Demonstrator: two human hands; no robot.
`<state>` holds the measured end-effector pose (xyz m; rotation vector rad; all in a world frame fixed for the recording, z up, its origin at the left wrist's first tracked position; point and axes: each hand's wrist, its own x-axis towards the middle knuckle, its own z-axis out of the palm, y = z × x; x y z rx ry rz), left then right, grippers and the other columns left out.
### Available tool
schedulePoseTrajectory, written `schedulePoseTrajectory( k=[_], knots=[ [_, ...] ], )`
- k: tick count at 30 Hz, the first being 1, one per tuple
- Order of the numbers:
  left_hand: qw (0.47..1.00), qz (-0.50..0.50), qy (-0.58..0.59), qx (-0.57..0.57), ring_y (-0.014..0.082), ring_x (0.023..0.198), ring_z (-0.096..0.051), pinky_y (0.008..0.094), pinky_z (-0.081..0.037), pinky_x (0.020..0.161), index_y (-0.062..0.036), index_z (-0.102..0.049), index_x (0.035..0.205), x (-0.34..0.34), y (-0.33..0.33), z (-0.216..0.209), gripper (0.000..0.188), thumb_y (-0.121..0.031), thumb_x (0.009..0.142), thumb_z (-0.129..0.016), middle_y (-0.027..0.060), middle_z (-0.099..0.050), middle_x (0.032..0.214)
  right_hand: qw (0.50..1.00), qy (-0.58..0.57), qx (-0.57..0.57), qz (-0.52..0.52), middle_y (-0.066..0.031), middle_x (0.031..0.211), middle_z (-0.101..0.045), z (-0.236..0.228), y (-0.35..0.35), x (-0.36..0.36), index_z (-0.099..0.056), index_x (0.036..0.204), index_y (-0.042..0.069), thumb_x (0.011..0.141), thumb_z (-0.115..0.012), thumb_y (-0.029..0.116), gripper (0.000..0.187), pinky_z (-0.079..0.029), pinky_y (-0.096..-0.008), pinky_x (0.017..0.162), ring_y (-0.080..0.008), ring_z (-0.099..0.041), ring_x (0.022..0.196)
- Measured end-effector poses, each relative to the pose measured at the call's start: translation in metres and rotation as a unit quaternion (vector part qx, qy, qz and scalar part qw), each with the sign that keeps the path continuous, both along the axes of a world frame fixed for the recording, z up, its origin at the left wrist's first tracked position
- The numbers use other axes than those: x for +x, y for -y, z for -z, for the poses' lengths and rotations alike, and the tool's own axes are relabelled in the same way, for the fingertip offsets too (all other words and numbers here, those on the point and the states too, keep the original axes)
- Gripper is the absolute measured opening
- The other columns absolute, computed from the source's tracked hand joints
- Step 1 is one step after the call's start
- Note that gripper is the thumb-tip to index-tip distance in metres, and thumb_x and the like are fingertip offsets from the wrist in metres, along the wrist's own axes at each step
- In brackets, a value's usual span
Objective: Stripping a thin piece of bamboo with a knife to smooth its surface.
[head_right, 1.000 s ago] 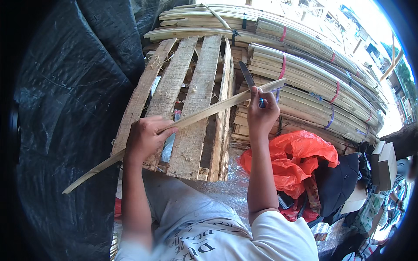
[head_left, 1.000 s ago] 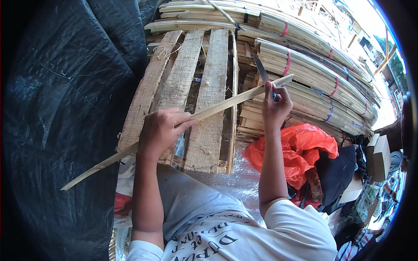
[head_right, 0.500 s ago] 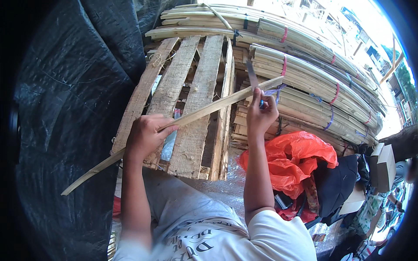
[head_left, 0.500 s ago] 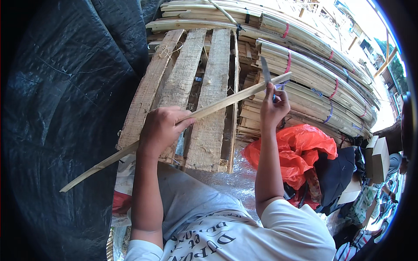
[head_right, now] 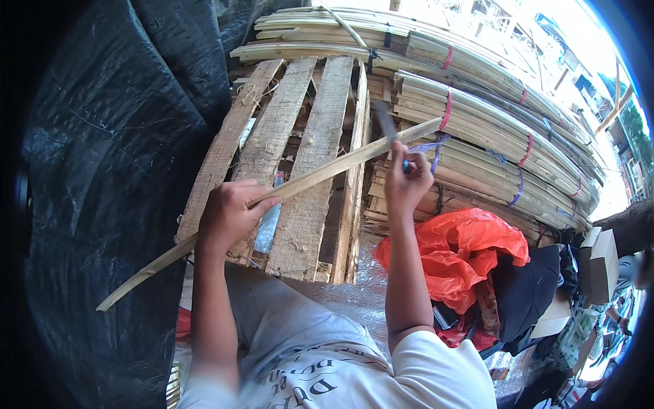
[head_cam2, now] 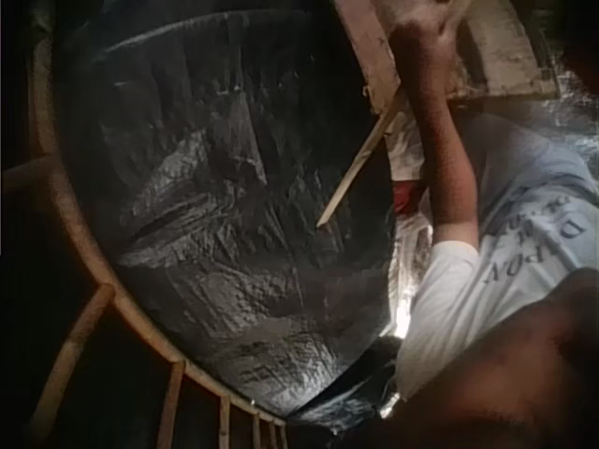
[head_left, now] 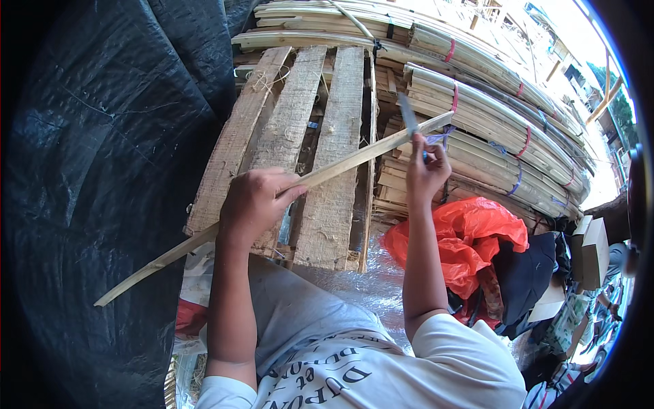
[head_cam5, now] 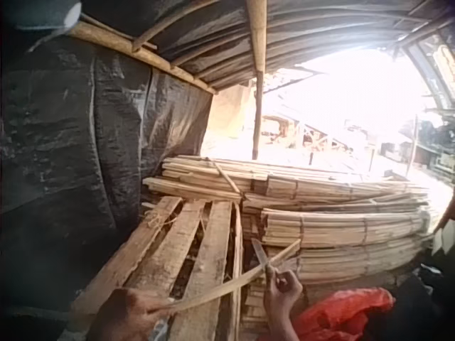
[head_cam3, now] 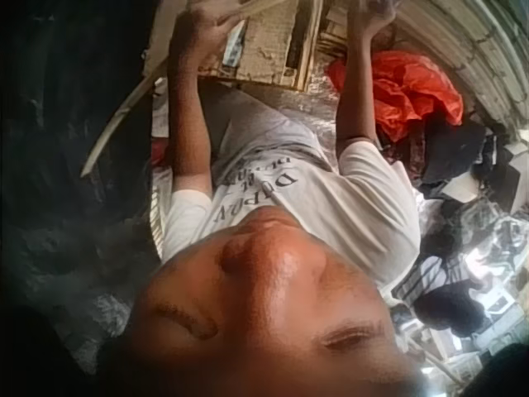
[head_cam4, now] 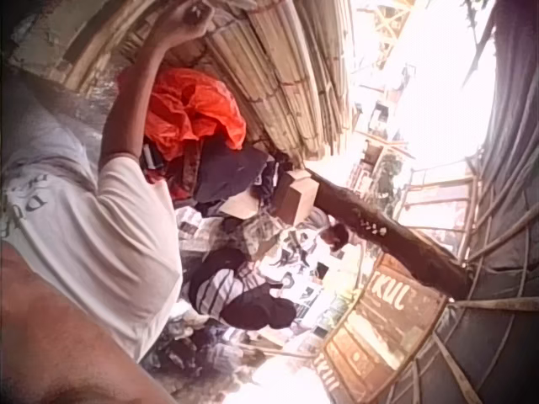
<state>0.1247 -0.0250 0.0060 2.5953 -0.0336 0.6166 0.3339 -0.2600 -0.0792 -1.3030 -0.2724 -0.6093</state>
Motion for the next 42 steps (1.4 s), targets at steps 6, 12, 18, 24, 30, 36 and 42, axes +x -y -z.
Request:
schedulePoseTrajectory(
  k=[6,12,18,24,30,36,42],
  knots=[
    [1.000,-0.015,-0.018,-0.015,0.0346,0.078,-0.071,0.0435,-0.053,0.070,-0.0050,-0.080,0.098,-0.003,-0.001,-0.003,0.020,-0.024,0.090,-0.080,0.0135,-0.072,0.084,0.999,-0.027,-0.012,-0.012,-0.0009,0.083,-0.069,-0.006,0.002,0.002,-0.060,0.080,0.001,0.099,-0.078,0.010,0.028,-0.038,-0.0177,0.056,-0.0002,-0.052,0.070],
    [0.999,-0.022,-0.024,0.005,0.0336,0.080,-0.072,0.0440,-0.055,0.072,-0.0058,-0.080,0.094,-0.005,0.000,-0.005,0.019,-0.025,0.092,-0.079,0.0116,-0.073,0.086,0.993,0.033,-0.066,-0.097,-0.0028,0.091,-0.072,0.005,-0.007,-0.005,-0.066,0.085,0.000,0.100,-0.077,0.009,0.021,-0.041,-0.0188,0.061,-0.0017,-0.056,0.074],
    [0.999,-0.024,-0.026,0.001,0.0342,0.079,-0.071,0.0443,-0.055,0.072,-0.0058,-0.080,0.095,-0.003,0.001,-0.004,0.019,-0.025,0.092,-0.079,0.0118,-0.072,0.085,0.992,0.028,-0.052,-0.114,0.0003,0.083,-0.069,0.007,-0.017,-0.014,-0.065,0.082,0.002,0.100,-0.077,0.011,0.023,-0.039,-0.0182,0.058,-0.0007,-0.054,0.071],
    [0.999,-0.025,-0.018,0.009,0.0346,0.080,-0.071,0.0445,-0.055,0.072,-0.0059,-0.080,0.095,-0.001,0.001,-0.003,0.021,-0.027,0.093,-0.078,0.0123,-0.072,0.086,0.986,0.026,-0.129,-0.105,-0.0011,0.087,-0.070,0.016,-0.009,-0.007,-0.065,0.084,0.001,0.100,-0.076,0.009,0.022,-0.041,-0.0181,0.059,-0.0019,-0.057,0.074],
    [0.999,-0.024,-0.022,0.002,0.0354,0.075,-0.068,0.0446,-0.051,0.067,-0.0069,-0.081,0.101,-0.004,0.001,-0.002,0.022,-0.026,0.091,-0.080,0.0143,-0.067,0.079,0.996,-0.034,-0.027,-0.076,-0.0020,0.084,-0.071,-0.008,-0.006,-0.005,-0.068,0.085,-0.001,0.100,-0.076,0.008,0.020,-0.039,-0.0183,0.058,-0.0005,-0.054,0.069],
    [0.999,-0.031,-0.012,0.008,0.0351,0.074,-0.068,0.0446,-0.051,0.067,-0.0079,-0.081,0.101,-0.004,-0.001,-0.001,0.021,-0.026,0.091,-0.080,0.0138,-0.066,0.078,0.993,0.032,-0.090,-0.065,0.0006,0.082,-0.067,-0.008,-0.012,-0.010,-0.066,0.083,0.000,0.100,-0.076,0.009,0.021,-0.032,-0.0168,0.058,-0.0007,-0.049,0.069],
    [1.000,-0.027,-0.011,0.003,0.0343,0.075,-0.068,0.0445,-0.051,0.068,-0.0082,-0.081,0.101,-0.002,-0.001,0.002,0.021,-0.027,0.091,-0.080,0.0132,-0.067,0.079,0.976,0.062,-0.173,-0.115,0.0013,0.076,-0.065,0.008,-0.018,-0.020,-0.065,0.083,0.000,0.101,-0.076,0.011,0.024,-0.029,-0.0193,0.055,-0.0004,-0.045,0.065]
  ],
)
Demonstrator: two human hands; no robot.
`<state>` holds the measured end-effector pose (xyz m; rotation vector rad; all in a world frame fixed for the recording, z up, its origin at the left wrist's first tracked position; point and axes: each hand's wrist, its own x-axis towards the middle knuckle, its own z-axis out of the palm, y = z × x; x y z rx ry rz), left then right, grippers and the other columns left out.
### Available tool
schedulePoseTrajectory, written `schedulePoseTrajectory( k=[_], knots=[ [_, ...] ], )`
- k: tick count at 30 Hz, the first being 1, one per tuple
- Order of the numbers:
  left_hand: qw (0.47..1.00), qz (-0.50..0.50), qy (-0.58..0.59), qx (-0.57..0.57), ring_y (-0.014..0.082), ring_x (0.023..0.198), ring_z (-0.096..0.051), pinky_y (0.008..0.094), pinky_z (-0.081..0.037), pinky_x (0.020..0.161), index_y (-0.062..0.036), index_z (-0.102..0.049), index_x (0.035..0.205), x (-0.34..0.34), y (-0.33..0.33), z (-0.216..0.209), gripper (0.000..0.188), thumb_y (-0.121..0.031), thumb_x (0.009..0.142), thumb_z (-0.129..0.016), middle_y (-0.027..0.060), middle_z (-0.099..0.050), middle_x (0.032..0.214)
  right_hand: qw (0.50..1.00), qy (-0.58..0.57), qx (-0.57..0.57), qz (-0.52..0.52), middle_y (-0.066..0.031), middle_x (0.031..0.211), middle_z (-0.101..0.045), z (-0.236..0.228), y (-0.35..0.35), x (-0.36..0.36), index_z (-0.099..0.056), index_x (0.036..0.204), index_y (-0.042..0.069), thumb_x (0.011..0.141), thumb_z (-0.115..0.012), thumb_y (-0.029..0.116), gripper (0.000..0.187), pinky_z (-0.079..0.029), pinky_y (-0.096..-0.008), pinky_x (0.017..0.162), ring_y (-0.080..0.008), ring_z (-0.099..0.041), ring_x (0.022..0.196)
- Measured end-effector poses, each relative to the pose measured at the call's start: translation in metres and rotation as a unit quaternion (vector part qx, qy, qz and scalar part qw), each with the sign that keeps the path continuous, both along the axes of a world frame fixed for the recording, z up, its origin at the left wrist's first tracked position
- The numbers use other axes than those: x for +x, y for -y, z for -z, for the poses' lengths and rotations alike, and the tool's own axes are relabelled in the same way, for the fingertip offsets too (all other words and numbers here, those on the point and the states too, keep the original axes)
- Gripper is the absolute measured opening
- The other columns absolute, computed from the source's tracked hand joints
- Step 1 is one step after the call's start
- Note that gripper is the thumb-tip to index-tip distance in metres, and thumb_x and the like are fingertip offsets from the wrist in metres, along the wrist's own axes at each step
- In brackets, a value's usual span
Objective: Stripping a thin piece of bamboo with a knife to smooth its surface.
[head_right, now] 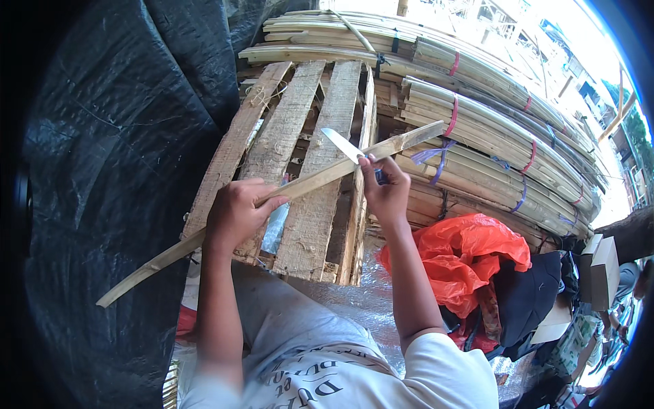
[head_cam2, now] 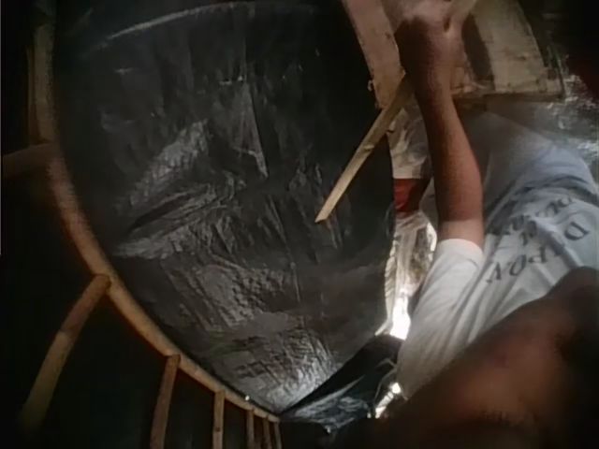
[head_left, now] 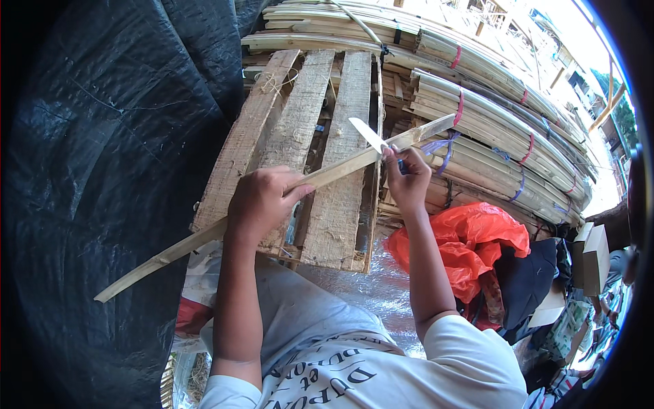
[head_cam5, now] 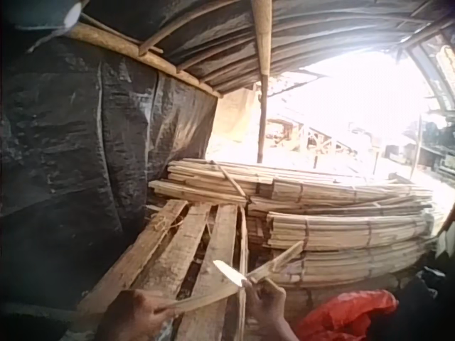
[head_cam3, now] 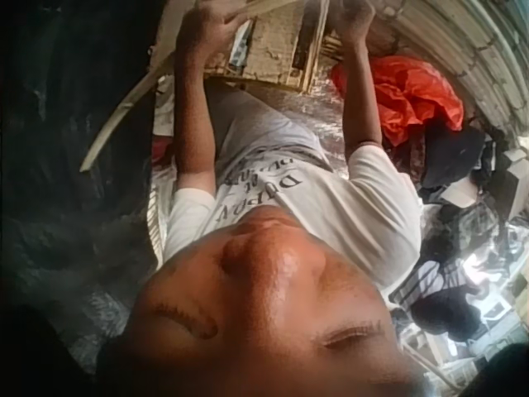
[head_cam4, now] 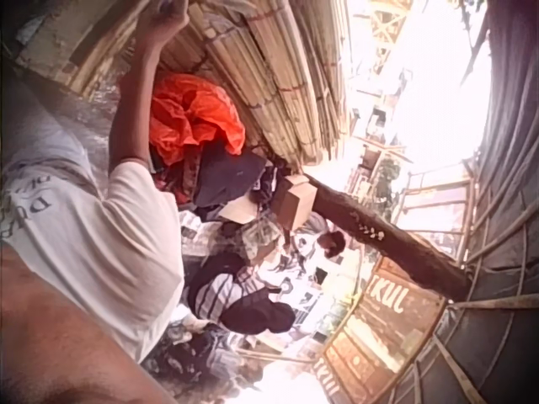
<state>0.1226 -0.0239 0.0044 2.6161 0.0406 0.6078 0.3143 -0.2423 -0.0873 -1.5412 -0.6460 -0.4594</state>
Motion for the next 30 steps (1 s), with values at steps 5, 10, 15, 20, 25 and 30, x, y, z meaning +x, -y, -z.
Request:
schedulePoseTrajectory(
  k=[5,10,15,20,25,30],
  knots=[
    [1.000,-0.008,-0.008,0.022,0.0340,0.077,-0.071,0.0444,-0.055,0.071,-0.0066,-0.079,0.093,-0.002,0.003,-0.005,0.021,-0.028,0.092,-0.078,0.0118,-0.070,0.084,0.999,-0.043,0.025,0.011,0.0047,0.078,-0.064,-0.009,0.005,-0.001,-0.066,0.085,-0.001,0.100,-0.077,0.013,0.023,-0.033,-0.0174,0.059,-0.0004,-0.046,0.068],
    [1.000,-0.001,-0.001,0.008,0.0351,0.076,-0.069,0.0450,-0.052,0.068,-0.0069,-0.080,0.098,-0.003,0.002,-0.005,0.022,-0.028,0.092,-0.079,0.0134,-0.068,0.081,0.995,-0.045,0.086,0.014,0.0036,0.070,-0.063,-0.019,0.002,0.003,-0.068,0.084,0.000,0.098,-0.080,0.018,0.026,-0.035,-0.0232,0.054,-0.0015,-0.046,0.063],
    [1.000,-0.007,-0.006,0.004,0.0361,0.076,-0.068,0.0453,-0.051,0.068,-0.0067,-0.080,0.097,-0.002,-0.001,0.003,0.022,-0.028,0.092,-0.079,0.0142,-0.067,0.081,0.992,0.073,-0.096,-0.022,0.0062,0.068,-0.060,-0.014,-0.006,-0.026,-0.071,0.082,0.001,0.098,-0.079,0.013,0.022,-0.031,-0.0244,0.051,-0.0017,-0.041,0.058],
    [1.000,-0.004,-0.008,0.001,0.0360,0.076,-0.068,0.0456,-0.051,0.068,-0.0066,-0.080,0.096,-0.001,0.004,-0.004,0.022,-0.028,0.092,-0.079,0.0139,-0.066,0.080,0.995,-0.053,0.071,0.055,0.0052,0.067,-0.059,-0.013,0.007,0.007,-0.074,0.089,0.001,0.098,-0.080,0.017,0.019,-0.029,-0.0230,0.051,-0.0012,-0.040,0.060],
    [1.000,-0.013,-0.002,0.015,0.0352,0.076,-0.068,0.0449,-0.051,0.068,-0.0062,-0.079,0.094,-0.005,0.004,-0.001,0.021,-0.027,0.090,-0.080,0.0131,-0.066,0.080,0.996,-0.058,-0.063,0.009,0.0044,0.065,-0.057,-0.039,0.003,-0.028,-0.065,0.081,-0.001,0.092,-0.087,0.027,0.037,-0.033,-0.0220,0.052,-0.0018,-0.044,0.059],
    [1.000,-0.007,0.008,0.021,0.0349,0.077,-0.069,0.0444,-0.052,0.068,-0.0063,-0.079,0.094,-0.005,0.005,-0.003,0.020,-0.026,0.090,-0.080,0.0130,-0.067,0.080,0.988,-0.133,-0.084,0.011,0.0044,0.064,-0.060,-0.052,0.014,-0.025,-0.071,0.077,-0.002,0.082,-0.095,0.035,0.045,-0.036,-0.0223,0.051,-0.0020,-0.048,0.059]
  ],
)
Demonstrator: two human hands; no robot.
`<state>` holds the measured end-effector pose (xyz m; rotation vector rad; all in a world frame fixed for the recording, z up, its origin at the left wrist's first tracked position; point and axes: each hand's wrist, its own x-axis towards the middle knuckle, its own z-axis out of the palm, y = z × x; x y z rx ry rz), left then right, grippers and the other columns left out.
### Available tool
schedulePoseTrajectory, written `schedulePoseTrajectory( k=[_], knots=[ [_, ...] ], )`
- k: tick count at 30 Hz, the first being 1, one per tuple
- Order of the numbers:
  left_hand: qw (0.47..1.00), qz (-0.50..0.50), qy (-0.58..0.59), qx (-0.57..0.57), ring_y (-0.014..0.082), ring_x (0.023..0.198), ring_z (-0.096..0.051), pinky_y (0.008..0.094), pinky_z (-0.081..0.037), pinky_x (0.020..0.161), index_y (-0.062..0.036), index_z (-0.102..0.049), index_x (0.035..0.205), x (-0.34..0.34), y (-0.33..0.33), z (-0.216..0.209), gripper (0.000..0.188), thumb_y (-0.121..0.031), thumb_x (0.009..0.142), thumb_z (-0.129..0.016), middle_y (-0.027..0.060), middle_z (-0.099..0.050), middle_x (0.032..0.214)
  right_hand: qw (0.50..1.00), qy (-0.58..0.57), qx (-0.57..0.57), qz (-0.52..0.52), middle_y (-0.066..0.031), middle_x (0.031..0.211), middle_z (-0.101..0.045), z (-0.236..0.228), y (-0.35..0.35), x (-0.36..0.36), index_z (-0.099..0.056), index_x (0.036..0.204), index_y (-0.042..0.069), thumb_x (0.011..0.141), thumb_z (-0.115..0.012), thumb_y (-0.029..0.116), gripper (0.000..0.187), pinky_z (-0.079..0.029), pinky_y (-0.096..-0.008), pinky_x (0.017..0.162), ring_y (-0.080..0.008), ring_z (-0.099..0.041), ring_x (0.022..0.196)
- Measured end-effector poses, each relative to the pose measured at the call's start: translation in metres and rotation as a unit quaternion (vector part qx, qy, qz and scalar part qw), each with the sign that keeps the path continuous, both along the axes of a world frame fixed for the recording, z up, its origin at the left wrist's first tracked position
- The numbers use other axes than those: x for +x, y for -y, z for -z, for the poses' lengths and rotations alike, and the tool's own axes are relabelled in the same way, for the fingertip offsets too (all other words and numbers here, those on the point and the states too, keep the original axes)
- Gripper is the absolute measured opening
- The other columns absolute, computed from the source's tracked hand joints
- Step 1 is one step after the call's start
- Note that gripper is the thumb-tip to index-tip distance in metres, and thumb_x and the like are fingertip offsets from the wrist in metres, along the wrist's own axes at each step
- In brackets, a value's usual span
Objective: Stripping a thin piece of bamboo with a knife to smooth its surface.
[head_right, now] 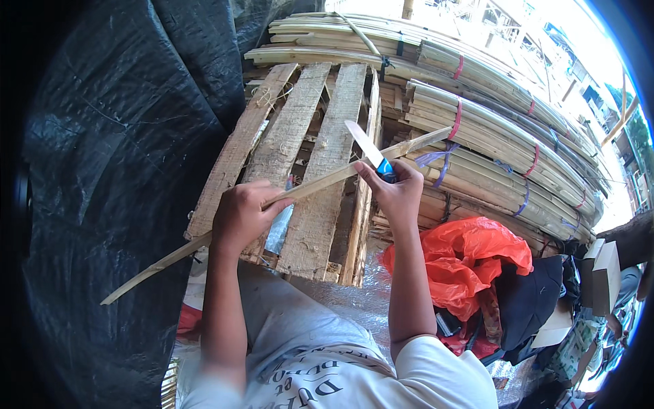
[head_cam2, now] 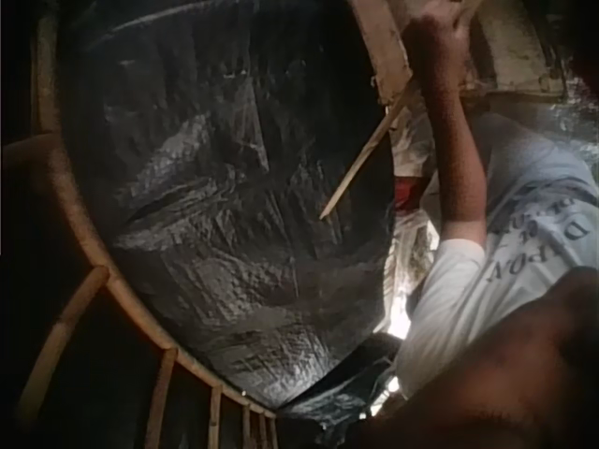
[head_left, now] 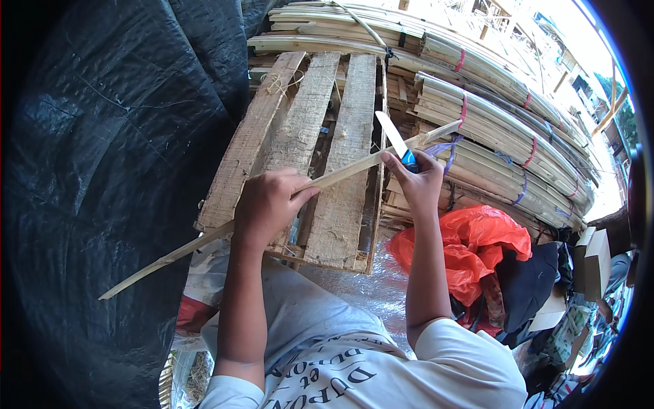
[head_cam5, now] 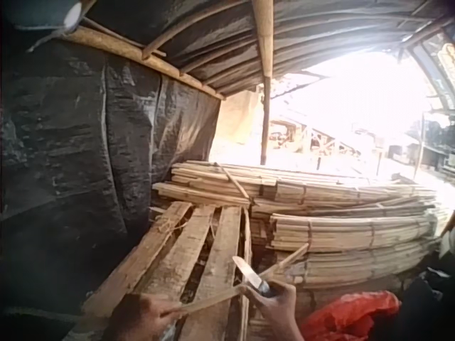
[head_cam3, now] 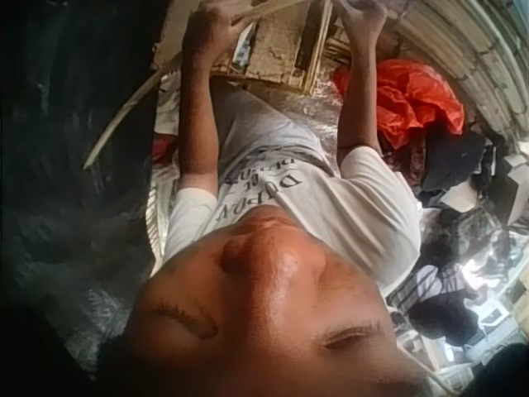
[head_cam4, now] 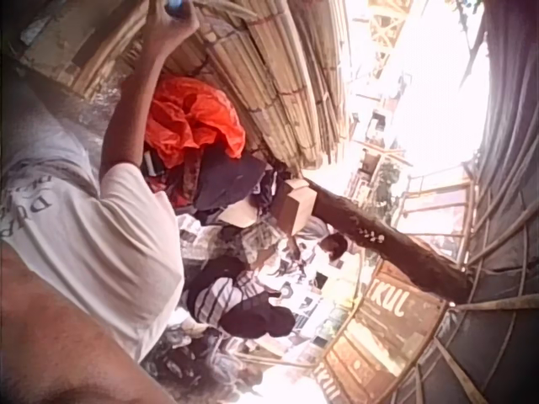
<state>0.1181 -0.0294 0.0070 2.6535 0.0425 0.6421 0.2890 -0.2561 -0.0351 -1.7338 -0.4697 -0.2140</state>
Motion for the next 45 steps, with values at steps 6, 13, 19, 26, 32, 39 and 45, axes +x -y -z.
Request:
schedulePoseTrajectory(
  k=[6,13,19,26,32,39,45],
  knots=[
    [1.000,-0.003,-0.003,0.014,0.0347,0.077,-0.070,0.0449,-0.054,0.069,-0.0069,-0.078,0.092,0.000,0.002,0.000,0.020,-0.027,0.091,-0.079,0.0123,-0.068,0.082,0.998,-0.018,-0.005,-0.055,0.0051,0.067,-0.064,0.001,-0.014,-0.013,-0.079,0.091,-0.007,0.087,-0.092,0.030,0.040,-0.038,-0.0221,0.052,-0.0012,-0.050,0.061],
    [1.000,-0.007,-0.019,0.001,0.0357,0.082,-0.070,0.0447,-0.054,0.072,-0.0065,-0.080,0.096,0.000,0.000,-0.001,0.021,-0.027,0.090,-0.080,0.0133,-0.070,0.085,0.991,-0.047,0.013,-0.121,0.0089,0.068,-0.059,0.003,-0.014,-0.008,-0.076,0.084,-0.003,0.092,-0.086,0.019,0.025,-0.036,-0.0228,0.052,-0.0001,-0.045,0.061],
    [1.000,-0.002,-0.015,-0.001,0.0357,0.081,-0.071,0.0445,-0.054,0.071,-0.0059,-0.079,0.096,0.000,0.000,-0.001,0.021,-0.026,0.090,-0.080,0.0133,-0.070,0.085,0.982,-0.102,0.040,-0.155,0.0106,0.065,-0.055,0.000,-0.005,-0.004,-0.076,0.084,0.002,0.094,-0.083,0.018,0.021,-0.026,-0.0235,0.049,0.0008,-0.039,0.054],
    [1.000,-0.005,-0.013,0.003,0.0353,0.082,-0.071,0.0442,-0.055,0.072,-0.0061,-0.079,0.097,0.001,-0.002,0.002,0.020,-0.025,0.091,-0.080,0.0130,-0.071,0.086,0.955,-0.223,0.074,-0.179,0.0095,0.060,-0.051,-0.008,0.006,-0.012,-0.074,0.088,0.004,0.094,-0.083,0.016,0.017,-0.021,-0.0226,0.043,0.0002,-0.034,0.045],
    [1.000,-0.005,-0.025,-0.004,0.0353,0.083,-0.071,0.0441,-0.055,0.072,-0.0064,-0.079,0.096,0.001,-0.002,0.000,0.021,-0.026,0.091,-0.080,0.0129,-0.071,0.087,0.929,-0.280,0.125,-0.205,0.0098,0.064,-0.053,-0.008,0.018,-0.014,-0.075,0.087,0.005,0.091,-0.087,0.020,0.020,-0.023,-0.0213,0.045,0.0009,-0.038,0.049],
    [0.999,-0.006,-0.031,-0.007,0.0362,0.083,-0.071,0.0446,-0.055,0.073,-0.0064,-0.079,0.096,0.001,-0.002,-0.001,0.023,-0.029,0.092,-0.079,0.0136,-0.071,0.087,0.909,-0.311,0.071,-0.267,0.0099,0.063,-0.051,-0.001,0.025,-0.012,-0.076,0.092,0.003,0.091,-0.084,0.013,0.013,-0.019,-0.0231,0.045,0.0004,-0.034,0.048],
    [0.999,-0.006,-0.032,-0.005,0.0365,0.084,-0.071,0.0443,-0.055,0.073,-0.0065,-0.080,0.097,0.001,-0.003,-0.001,0.024,-0.030,0.092,-0.079,0.0138,-0.072,0.089,0.898,-0.336,0.073,-0.276,0.0106,0.064,-0.050,-0.004,0.022,-0.015,-0.077,0.093,0.002,0.090,-0.085,0.013,0.014,-0.018,-0.0234,0.046,0.0010,-0.034,0.050]
  ],
)
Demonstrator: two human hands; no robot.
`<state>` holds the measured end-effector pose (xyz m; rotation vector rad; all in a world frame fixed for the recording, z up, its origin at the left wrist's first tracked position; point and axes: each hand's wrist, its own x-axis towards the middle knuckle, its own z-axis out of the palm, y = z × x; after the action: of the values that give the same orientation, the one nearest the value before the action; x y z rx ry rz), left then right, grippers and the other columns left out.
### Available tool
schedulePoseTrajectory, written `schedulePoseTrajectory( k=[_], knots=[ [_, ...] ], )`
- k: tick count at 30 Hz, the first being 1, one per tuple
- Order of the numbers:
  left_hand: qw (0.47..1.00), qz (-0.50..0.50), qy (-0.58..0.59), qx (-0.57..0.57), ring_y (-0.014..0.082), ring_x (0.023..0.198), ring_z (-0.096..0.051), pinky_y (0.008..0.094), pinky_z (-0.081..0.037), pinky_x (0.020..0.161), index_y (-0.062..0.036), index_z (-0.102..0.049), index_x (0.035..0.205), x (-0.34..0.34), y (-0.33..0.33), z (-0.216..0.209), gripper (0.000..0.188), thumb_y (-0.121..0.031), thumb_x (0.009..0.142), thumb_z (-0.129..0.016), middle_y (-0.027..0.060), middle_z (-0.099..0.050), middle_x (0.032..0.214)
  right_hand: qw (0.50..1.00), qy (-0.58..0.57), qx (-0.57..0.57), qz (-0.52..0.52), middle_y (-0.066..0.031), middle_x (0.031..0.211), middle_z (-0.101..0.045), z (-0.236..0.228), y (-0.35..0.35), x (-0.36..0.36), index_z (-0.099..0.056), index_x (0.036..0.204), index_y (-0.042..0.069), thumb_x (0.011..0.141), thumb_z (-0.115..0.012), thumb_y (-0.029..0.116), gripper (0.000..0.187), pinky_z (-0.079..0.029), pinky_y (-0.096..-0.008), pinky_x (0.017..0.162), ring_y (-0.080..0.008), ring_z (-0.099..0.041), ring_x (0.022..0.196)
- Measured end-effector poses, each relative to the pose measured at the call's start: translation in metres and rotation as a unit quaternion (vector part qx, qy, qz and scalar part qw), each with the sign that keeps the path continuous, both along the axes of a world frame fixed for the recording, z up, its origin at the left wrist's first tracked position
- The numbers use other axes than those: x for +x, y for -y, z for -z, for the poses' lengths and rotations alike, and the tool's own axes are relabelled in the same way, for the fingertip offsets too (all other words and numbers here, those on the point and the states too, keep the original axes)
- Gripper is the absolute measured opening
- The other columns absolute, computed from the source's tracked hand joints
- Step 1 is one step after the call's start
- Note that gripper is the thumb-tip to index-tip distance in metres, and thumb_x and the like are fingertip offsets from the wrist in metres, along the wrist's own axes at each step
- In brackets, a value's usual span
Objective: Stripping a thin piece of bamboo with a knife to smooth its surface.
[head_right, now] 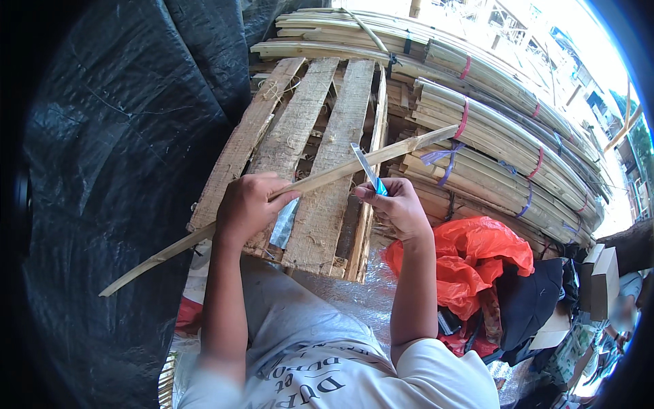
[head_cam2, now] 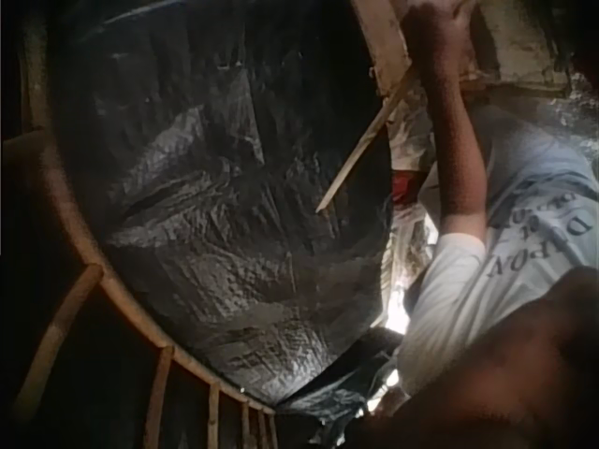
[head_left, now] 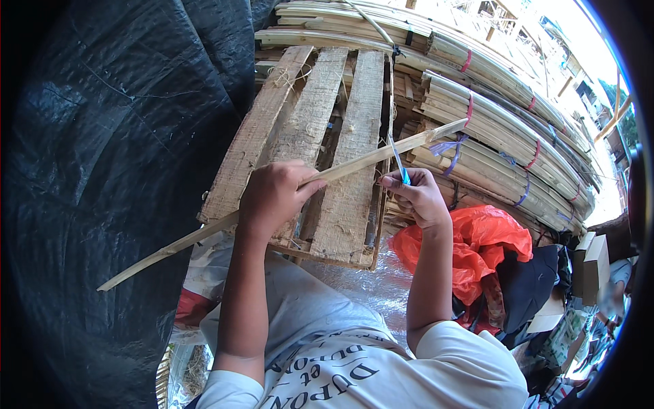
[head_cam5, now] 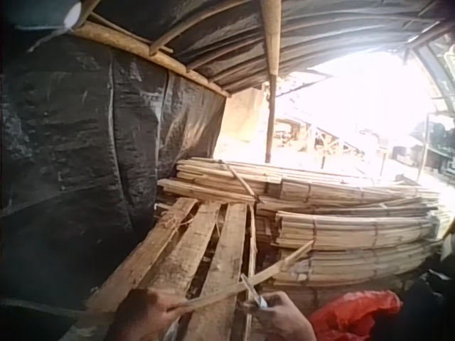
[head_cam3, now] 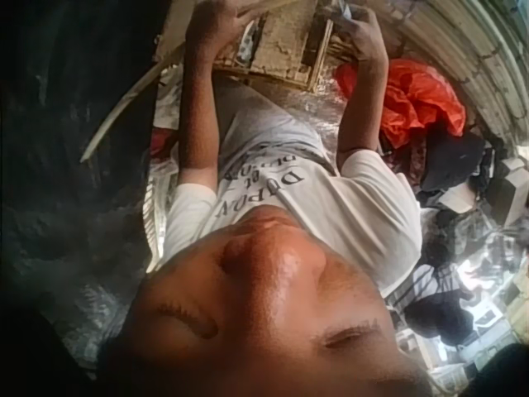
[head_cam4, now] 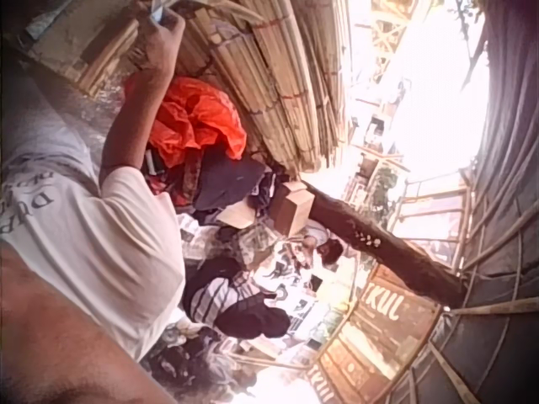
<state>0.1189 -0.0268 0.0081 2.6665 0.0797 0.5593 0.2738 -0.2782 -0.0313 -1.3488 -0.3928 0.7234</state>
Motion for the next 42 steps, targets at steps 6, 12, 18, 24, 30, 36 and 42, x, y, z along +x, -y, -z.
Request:
schedulePoseTrajectory(
  k=[6,12,18,24,30,36,42],
  knots=[
    [1.000,-0.001,0.015,-0.007,0.0361,0.084,-0.072,0.0442,-0.055,0.073,-0.0066,-0.080,0.096,0.000,0.001,0.002,0.023,-0.029,0.092,-0.079,0.0135,-0.072,0.089,0.997,0.042,-0.067,0.022,0.0105,0.063,-0.049,-0.002,-0.001,0.000,-0.077,0.095,0.001,0.091,-0.086,0.018,0.019,-0.020,-0.0239,0.046,0.0003,-0.035,0.050],
    [1.000,-0.001,0.015,-0.005,0.0357,0.083,-0.071,0.0441,-0.055,0.071,-0.0071,-0.080,0.095,0.000,0.001,0.001,0.021,-0.028,0.091,-0.079,0.0129,-0.072,0.088,0.992,0.080,-0.074,0.065,0.0111,0.063,-0.049,0.001,0.004,0.004,-0.077,0.091,0.003,0.090,-0.087,0.026,0.025,-0.022,-0.0237,0.047,0.0002,-0.037,0.051],
    [1.000,-0.005,0.009,0.001,0.0355,0.082,-0.071,0.0440,-0.055,0.071,-0.0072,-0.080,0.095,0.000,0.000,0.002,0.022,-0.029,0.091,-0.079,0.0127,-0.072,0.088,0.998,0.049,-0.023,0.015,0.0103,0.065,-0.051,-0.005,0.009,-0.005,-0.075,0.087,0.005,0.091,-0.086,0.027,0.025,-0.022,-0.0231,0.047,0.0004,-0.037,0.051],
    [1.000,-0.004,0.013,0.001,0.0352,0.082,-0.071,0.0438,-0.055,0.072,-0.0074,-0.080,0.095,0.000,0.001,0.003,0.022,-0.030,0.092,-0.079,0.0125,-0.071,0.087,0.994,0.073,-0.065,0.041,0.0105,0.065,-0.047,-0.007,0.002,-0.006,-0.074,0.096,0.003,0.096,-0.081,0.022,0.021,-0.021,-0.0222,0.044,0.0002,-0.035,0.049],
    [1.000,-0.008,0.007,0.005,0.0349,0.082,-0.071,0.0438,-0.055,0.072,-0.0076,-0.080,0.095,0.000,0.000,0.003,0.023,-0.030,0.092,-0.079,0.0124,-0.071,0.088,0.995,-0.011,0.093,-0.019,0.0105,0.067,-0.046,-0.006,0.005,-0.006,-0.074,0.109,0.001,0.098,-0.078,0.020,0.022,-0.019,-0.0217,0.044,0.0015,-0.033,0.049],
    [1.000,-0.007,0.006,-0.003,0.0350,0.082,-0.071,0.0442,-0.055,0.071,-0.0074,-0.079,0.095,-0.001,0.002,0.001,0.024,-0.031,0.093,-0.078,0.0128,-0.071,0.087,0.997,0.034,-0.016,0.073,0.0118,0.069,-0.048,-0.010,-0.006,-0.010,-0.075,0.112,0.001,0.098,-0.079,0.021,0.025,-0.018,-0.0220,0.045,0.0014,-0.033,0.051],
    [1.000,-0.010,0.000,0.001,0.0352,0.082,-0.071,0.0445,-0.055,0.072,-0.0070,-0.079,0.096,-0.001,0.002,0.002,0.024,-0.031,0.093,-0.078,0.0131,-0.070,0.086,0.999,-0.009,0.035,0.021,0.0108,0.070,-0.049,-0.011,0.000,-0.010,-0.074,0.111,0.003,0.098,-0.079,0.019,0.022,-0.018,-0.0213,0.044,0.0014,-0.033,0.050]
  ],
)
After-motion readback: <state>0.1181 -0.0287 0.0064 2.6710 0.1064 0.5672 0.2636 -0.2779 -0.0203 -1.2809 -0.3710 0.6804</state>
